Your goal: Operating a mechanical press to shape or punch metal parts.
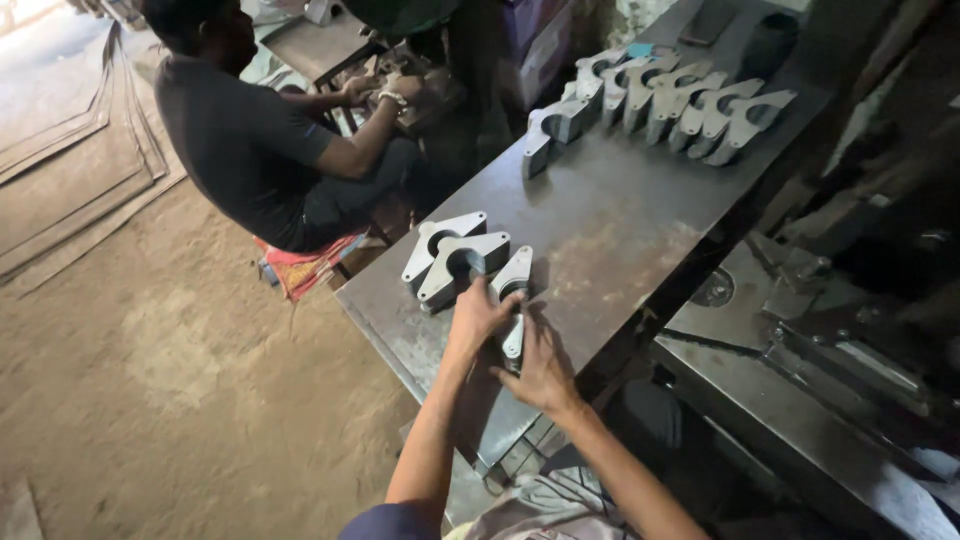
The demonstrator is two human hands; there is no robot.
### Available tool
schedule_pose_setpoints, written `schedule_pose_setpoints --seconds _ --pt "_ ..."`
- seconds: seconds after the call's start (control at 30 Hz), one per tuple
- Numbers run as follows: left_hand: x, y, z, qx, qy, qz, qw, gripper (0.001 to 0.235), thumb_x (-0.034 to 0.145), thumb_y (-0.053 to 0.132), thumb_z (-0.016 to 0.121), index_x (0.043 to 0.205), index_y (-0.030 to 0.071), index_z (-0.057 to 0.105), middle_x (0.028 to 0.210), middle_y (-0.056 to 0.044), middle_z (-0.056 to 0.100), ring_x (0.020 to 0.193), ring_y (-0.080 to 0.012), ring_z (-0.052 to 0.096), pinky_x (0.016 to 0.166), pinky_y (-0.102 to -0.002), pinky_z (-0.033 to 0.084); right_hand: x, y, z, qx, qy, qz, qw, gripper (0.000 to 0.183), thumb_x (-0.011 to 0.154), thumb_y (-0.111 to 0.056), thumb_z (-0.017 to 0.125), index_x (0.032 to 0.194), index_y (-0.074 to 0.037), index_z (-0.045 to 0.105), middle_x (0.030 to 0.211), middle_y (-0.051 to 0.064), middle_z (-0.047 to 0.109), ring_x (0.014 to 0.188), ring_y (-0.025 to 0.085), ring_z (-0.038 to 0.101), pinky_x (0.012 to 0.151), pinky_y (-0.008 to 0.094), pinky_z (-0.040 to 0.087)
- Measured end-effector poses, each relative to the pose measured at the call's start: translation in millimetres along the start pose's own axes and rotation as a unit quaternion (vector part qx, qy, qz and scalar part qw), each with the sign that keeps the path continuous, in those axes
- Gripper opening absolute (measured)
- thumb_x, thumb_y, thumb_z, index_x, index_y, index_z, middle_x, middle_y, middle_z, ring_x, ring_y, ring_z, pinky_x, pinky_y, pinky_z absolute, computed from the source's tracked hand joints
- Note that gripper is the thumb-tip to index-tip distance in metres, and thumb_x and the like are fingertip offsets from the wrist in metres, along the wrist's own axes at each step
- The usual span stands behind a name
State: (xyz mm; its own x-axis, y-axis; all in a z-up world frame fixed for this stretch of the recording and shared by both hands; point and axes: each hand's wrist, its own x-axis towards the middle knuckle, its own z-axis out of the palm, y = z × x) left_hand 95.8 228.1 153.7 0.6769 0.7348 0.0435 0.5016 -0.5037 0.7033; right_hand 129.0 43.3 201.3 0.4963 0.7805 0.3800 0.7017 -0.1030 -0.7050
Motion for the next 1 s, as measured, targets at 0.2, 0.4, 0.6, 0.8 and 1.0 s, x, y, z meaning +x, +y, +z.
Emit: schedule_pose_setpoints --seconds 0.2,0.4,0.6,0.8,1.0 --pt "22 9 -6 0.120 0.003 0.031 0.992 0.069 0.066 0.050 0.088 0.103 -0.004 0.067 0.095 -0.032 0.070 0.091 -0.0492 0.069 0.078 -0.054 0.056 -11 25 24 -0.033 0.006 0.034 0.999 0.094 0.073 -0.022 0.086 0.148 -0.002 0.033 0.139 0.028 0.050 0.126 0.048 0.048 0.105 0.053 0.041" --pt "-15 12 14 0.121 0.088 0.007 0.989 0.052 0.075 0.046 0.083 0.088 -0.003 0.072 0.089 -0.030 0.071 0.084 -0.0485 0.070 0.075 -0.055 0.057 -24 19 11 -0.043 0.038 0.033 0.998 0.096 0.070 -0.011 0.080 0.152 -0.004 0.033 0.139 0.026 0.052 0.126 0.047 0.049 0.105 0.053 0.040" --pt "-65 60 -14 0.091 0.074 -0.029 0.993 0.057 0.078 0.053 0.080 0.076 -0.003 0.072 0.080 -0.029 0.070 0.080 -0.0496 0.069 0.072 -0.055 0.057 -56 16 3 -0.058 0.046 0.010 0.997 0.102 0.063 -0.005 0.079 0.152 -0.002 0.030 0.134 0.030 0.051 0.123 0.049 0.048 0.105 0.058 0.035" --pt "-78 75 -21 0.081 0.019 0.012 0.996 0.075 0.070 0.057 0.085 0.105 -0.005 0.060 0.080 -0.029 0.070 0.077 -0.0495 0.068 0.067 -0.056 0.055 -79 19 -9 -0.033 -0.027 0.058 0.997 0.102 0.067 -0.008 0.081 0.155 -0.005 0.028 0.135 0.026 0.053 0.121 0.046 0.051 0.108 0.055 0.037" --pt "-57 44 21 0.122 0.015 0.052 0.991 0.050 0.076 0.034 0.082 0.103 -0.002 0.061 0.084 -0.029 0.070 0.079 -0.0495 0.068 0.069 -0.057 0.055 -78 6 -16 -0.016 0.012 -0.001 1.000 0.097 0.071 -0.006 0.079 0.155 -0.002 0.029 0.140 0.030 0.051 0.128 0.049 0.048 0.111 0.055 0.035"
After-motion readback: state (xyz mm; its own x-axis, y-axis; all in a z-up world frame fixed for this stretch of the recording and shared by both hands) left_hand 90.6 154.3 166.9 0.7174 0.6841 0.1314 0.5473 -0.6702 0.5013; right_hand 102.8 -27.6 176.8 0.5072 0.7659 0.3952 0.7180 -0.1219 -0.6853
